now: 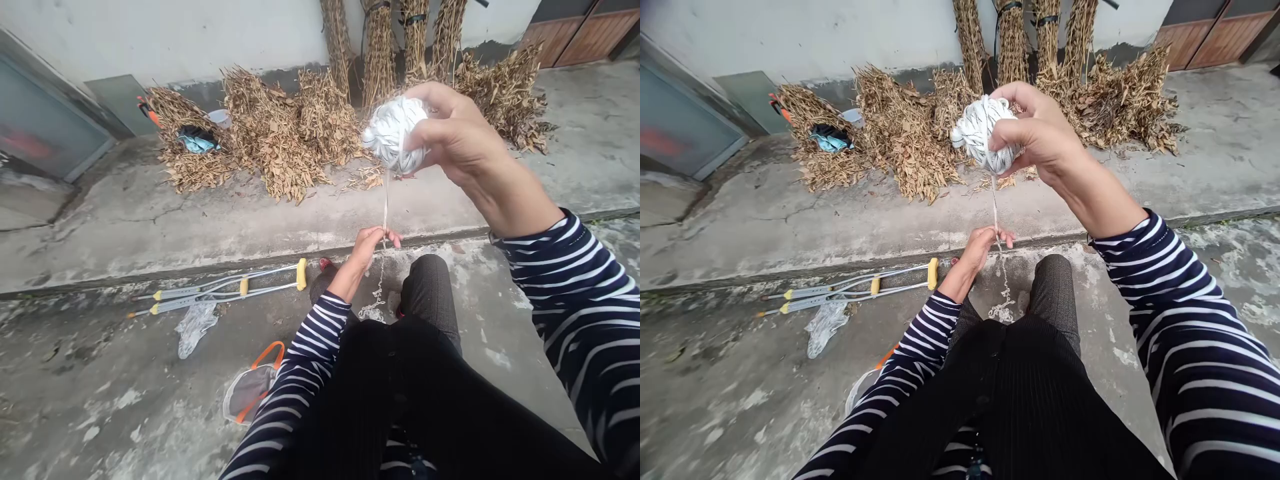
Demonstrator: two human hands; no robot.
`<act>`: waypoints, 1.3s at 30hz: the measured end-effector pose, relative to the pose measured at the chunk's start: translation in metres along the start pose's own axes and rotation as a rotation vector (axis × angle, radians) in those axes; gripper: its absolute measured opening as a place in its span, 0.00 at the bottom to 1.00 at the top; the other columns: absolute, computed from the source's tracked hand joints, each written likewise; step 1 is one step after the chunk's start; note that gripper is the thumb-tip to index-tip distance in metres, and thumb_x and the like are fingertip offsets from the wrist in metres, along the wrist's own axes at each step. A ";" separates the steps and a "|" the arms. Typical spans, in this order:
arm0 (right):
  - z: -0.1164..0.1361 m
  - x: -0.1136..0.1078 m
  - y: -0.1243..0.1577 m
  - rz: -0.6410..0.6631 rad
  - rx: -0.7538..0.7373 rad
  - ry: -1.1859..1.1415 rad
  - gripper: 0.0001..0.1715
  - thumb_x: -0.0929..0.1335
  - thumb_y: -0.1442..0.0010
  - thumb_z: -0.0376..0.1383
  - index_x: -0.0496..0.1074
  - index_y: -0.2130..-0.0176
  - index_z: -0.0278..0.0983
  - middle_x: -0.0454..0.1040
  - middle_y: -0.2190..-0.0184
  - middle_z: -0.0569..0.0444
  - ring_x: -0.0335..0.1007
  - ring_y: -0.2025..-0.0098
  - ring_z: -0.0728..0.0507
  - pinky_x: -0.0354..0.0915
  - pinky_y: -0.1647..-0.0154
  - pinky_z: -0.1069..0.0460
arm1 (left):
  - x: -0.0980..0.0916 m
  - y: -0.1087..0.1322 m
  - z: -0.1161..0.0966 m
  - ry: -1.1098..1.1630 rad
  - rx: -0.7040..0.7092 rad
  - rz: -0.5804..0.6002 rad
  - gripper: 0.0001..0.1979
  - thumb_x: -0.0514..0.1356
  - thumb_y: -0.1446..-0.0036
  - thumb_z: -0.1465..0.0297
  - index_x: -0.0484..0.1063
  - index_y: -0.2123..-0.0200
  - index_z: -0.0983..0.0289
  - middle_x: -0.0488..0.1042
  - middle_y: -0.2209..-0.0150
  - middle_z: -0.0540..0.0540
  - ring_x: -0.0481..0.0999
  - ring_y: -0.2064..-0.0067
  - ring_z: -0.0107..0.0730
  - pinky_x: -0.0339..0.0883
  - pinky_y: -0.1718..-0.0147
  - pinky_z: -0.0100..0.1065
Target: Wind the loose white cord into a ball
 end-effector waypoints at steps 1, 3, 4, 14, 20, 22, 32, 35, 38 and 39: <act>0.002 -0.001 0.000 -0.020 -0.026 0.023 0.32 0.77 0.67 0.29 0.71 0.60 0.40 0.73 0.64 0.51 0.68 0.67 0.42 0.67 0.78 0.47 | 0.003 0.002 0.003 0.012 -0.012 0.021 0.12 0.58 0.42 0.64 0.70 0.75 0.62 0.78 0.74 0.56 0.81 0.55 0.43 0.67 0.45 0.41; 0.004 -0.005 -0.002 -0.055 -0.080 0.065 0.31 0.77 0.67 0.28 0.71 0.60 0.41 0.72 0.67 0.52 0.67 0.70 0.43 0.65 0.80 0.47 | 0.007 0.008 0.007 0.048 -0.029 0.057 0.12 0.57 0.41 0.64 0.70 0.75 0.62 0.77 0.75 0.56 0.81 0.55 0.44 0.67 0.46 0.42; 0.003 -0.007 -0.004 -0.064 -0.107 0.087 0.31 0.77 0.66 0.28 0.70 0.60 0.42 0.72 0.68 0.53 0.66 0.70 0.44 0.64 0.80 0.48 | 0.009 0.010 0.010 0.065 -0.036 0.071 0.12 0.57 0.41 0.64 0.71 0.74 0.62 0.78 0.75 0.56 0.81 0.55 0.44 0.67 0.46 0.42; -0.025 -0.024 -0.013 -0.225 -0.491 0.714 0.27 0.78 0.53 0.44 0.71 0.54 0.50 0.73 0.50 0.54 0.64 0.47 0.36 0.72 0.52 0.37 | 0.026 0.040 0.010 0.108 -0.111 0.153 0.13 0.56 0.41 0.63 0.72 0.74 0.63 0.79 0.72 0.59 0.81 0.48 0.50 0.64 0.42 0.46; -0.089 -0.036 -0.019 -0.009 -0.596 0.844 0.30 0.73 0.43 0.50 0.71 0.43 0.48 0.68 0.43 0.50 0.58 0.40 0.35 0.63 0.36 0.30 | 0.032 0.064 0.003 0.199 -0.193 0.279 0.16 0.56 0.40 0.61 0.72 0.77 0.62 0.79 0.74 0.60 0.81 0.48 0.54 0.62 0.38 0.51; -0.116 -0.038 -0.012 0.073 -0.630 0.896 0.29 0.71 0.42 0.47 0.70 0.43 0.45 0.67 0.42 0.47 0.59 0.38 0.32 0.62 0.36 0.29 | 0.030 0.069 -0.001 0.229 -0.205 0.297 0.18 0.56 0.40 0.59 0.72 0.77 0.62 0.79 0.74 0.60 0.81 0.48 0.55 0.60 0.36 0.53; -0.194 -0.002 0.085 0.504 -0.376 1.078 0.32 0.65 0.45 0.28 0.71 0.41 0.39 0.67 0.38 0.41 0.63 0.37 0.32 0.69 0.62 0.47 | 0.009 0.044 -0.031 0.307 -0.226 0.147 0.21 0.51 0.36 0.56 0.72 0.74 0.64 0.75 0.75 0.61 0.80 0.47 0.59 0.68 0.43 0.56; -0.194 0.003 0.101 0.542 -0.272 0.883 0.35 0.69 0.50 0.29 0.72 0.42 0.40 0.69 0.38 0.43 0.66 0.37 0.32 0.73 0.52 0.42 | -0.011 0.029 -0.028 0.264 -0.218 -0.047 0.22 0.49 0.33 0.56 0.72 0.71 0.64 0.76 0.71 0.61 0.80 0.47 0.56 0.71 0.46 0.55; -0.191 0.001 0.113 0.569 -0.147 0.629 0.40 0.70 0.54 0.29 0.72 0.40 0.42 0.71 0.39 0.47 0.70 0.39 0.33 0.70 0.40 0.39 | -0.029 0.020 -0.017 0.237 -0.222 -0.167 0.21 0.50 0.32 0.55 0.72 0.66 0.65 0.78 0.68 0.61 0.81 0.49 0.51 0.73 0.47 0.50; -0.189 0.001 0.117 0.583 -0.100 0.552 0.42 0.71 0.54 0.29 0.71 0.39 0.42 0.71 0.38 0.48 0.71 0.39 0.34 0.70 0.40 0.39 | -0.034 0.018 -0.011 0.246 -0.230 -0.195 0.20 0.51 0.32 0.56 0.73 0.65 0.65 0.78 0.68 0.60 0.81 0.50 0.49 0.74 0.48 0.48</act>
Point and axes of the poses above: each hand's wrist, its own y-axis away from the middle knuckle, its own x-axis out of the palm, z = x × y, the point moved 7 cm from there along -y, towards the middle knuckle
